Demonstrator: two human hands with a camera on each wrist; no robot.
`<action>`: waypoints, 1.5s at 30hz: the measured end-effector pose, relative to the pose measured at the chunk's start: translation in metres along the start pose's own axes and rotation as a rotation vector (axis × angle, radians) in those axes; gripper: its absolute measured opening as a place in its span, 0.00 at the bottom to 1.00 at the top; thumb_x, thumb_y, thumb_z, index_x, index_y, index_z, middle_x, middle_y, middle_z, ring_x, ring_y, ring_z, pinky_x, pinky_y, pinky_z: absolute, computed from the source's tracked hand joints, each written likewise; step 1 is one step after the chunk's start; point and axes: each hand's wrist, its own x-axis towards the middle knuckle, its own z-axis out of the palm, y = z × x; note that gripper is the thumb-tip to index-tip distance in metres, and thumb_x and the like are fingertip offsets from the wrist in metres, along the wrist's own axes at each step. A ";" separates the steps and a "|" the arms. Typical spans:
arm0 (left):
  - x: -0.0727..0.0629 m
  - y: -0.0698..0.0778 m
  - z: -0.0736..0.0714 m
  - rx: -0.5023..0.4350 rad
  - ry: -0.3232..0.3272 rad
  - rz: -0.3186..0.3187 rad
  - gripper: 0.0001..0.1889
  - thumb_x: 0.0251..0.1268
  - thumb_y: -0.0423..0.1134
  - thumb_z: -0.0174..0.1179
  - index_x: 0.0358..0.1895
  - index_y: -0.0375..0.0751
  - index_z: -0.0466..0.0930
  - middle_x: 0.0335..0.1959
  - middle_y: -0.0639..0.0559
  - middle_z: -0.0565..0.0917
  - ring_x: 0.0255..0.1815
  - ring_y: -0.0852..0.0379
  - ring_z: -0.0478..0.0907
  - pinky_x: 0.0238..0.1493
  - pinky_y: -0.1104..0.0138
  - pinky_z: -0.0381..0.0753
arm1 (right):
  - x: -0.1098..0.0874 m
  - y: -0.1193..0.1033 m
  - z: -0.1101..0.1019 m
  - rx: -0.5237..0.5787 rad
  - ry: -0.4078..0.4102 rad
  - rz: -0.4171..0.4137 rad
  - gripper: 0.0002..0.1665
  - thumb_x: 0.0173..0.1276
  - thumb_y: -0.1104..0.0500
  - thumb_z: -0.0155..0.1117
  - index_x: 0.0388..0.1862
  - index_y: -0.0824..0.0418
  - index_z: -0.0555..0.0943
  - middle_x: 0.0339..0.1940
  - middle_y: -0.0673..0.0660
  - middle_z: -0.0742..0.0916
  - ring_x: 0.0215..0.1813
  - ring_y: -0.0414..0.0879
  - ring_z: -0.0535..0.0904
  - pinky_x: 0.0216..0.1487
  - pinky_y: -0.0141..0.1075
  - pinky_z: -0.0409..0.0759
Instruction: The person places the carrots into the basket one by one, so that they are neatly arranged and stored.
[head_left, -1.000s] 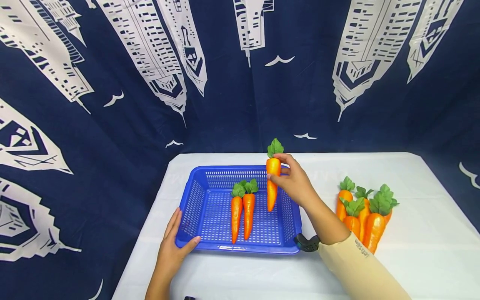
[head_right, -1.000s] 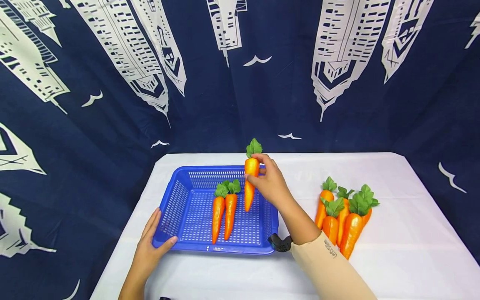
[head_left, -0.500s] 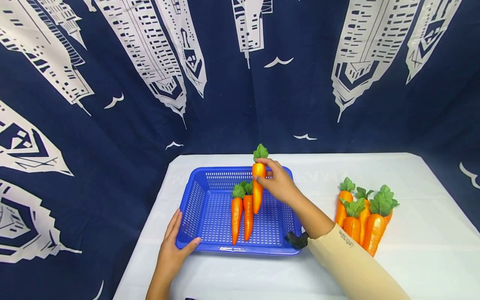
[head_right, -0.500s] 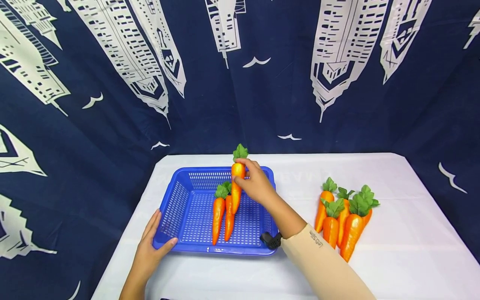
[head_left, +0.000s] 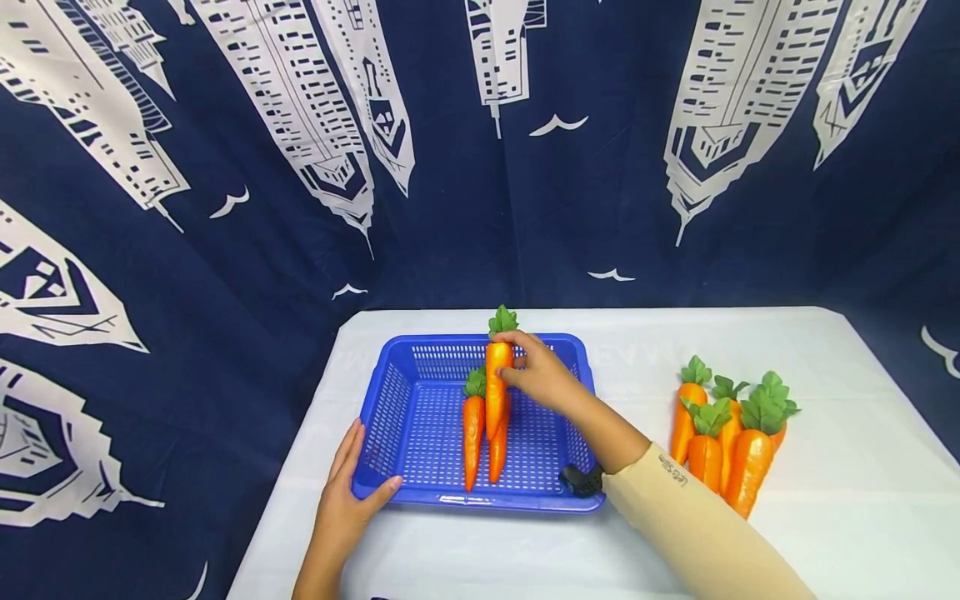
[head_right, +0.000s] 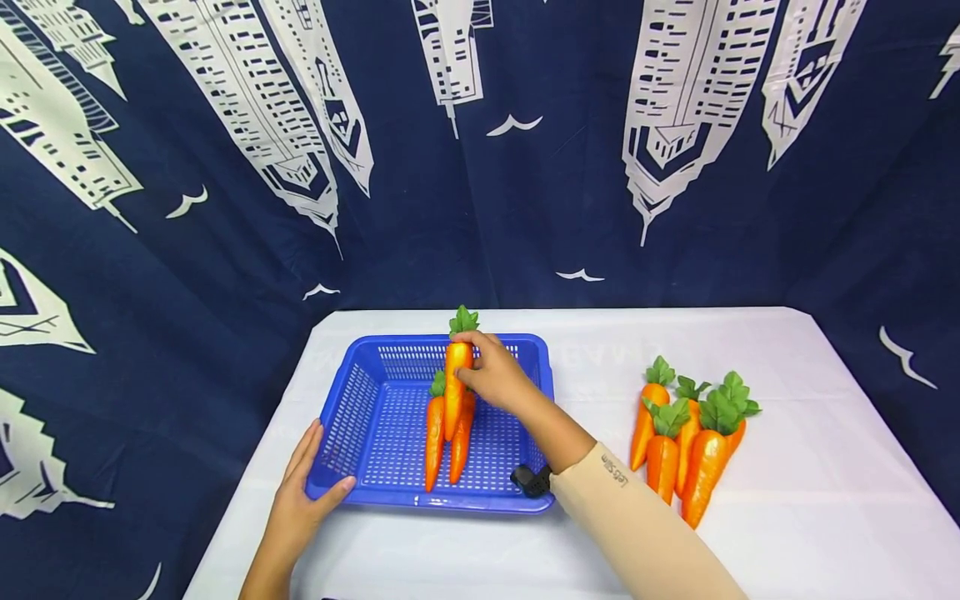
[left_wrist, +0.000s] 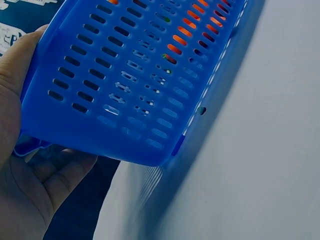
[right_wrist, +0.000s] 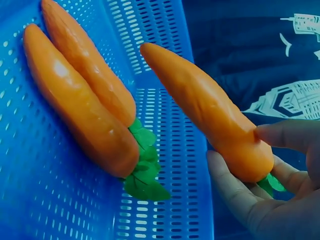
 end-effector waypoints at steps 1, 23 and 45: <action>0.000 0.000 0.000 -0.004 0.000 0.001 0.52 0.56 0.47 0.76 0.82 0.55 0.53 0.84 0.64 0.49 0.85 0.45 0.44 0.79 0.35 0.48 | 0.000 0.000 0.002 -0.008 0.000 0.001 0.28 0.70 0.63 0.64 0.69 0.54 0.74 0.68 0.66 0.74 0.59 0.61 0.83 0.52 0.47 0.88; 0.000 0.001 0.000 -0.006 0.001 -0.012 0.53 0.55 0.48 0.76 0.82 0.56 0.52 0.84 0.64 0.49 0.85 0.45 0.44 0.79 0.34 0.47 | 0.012 0.015 0.026 -0.172 -0.072 0.024 0.29 0.66 0.66 0.69 0.65 0.59 0.76 0.61 0.65 0.77 0.49 0.53 0.81 0.44 0.39 0.88; 0.001 -0.001 0.001 -0.008 0.000 -0.003 0.53 0.55 0.48 0.76 0.82 0.58 0.52 0.84 0.64 0.49 0.85 0.45 0.44 0.78 0.34 0.49 | 0.014 0.026 0.037 -0.339 -0.143 0.008 0.23 0.63 0.61 0.74 0.58 0.56 0.82 0.55 0.61 0.84 0.60 0.56 0.79 0.67 0.51 0.78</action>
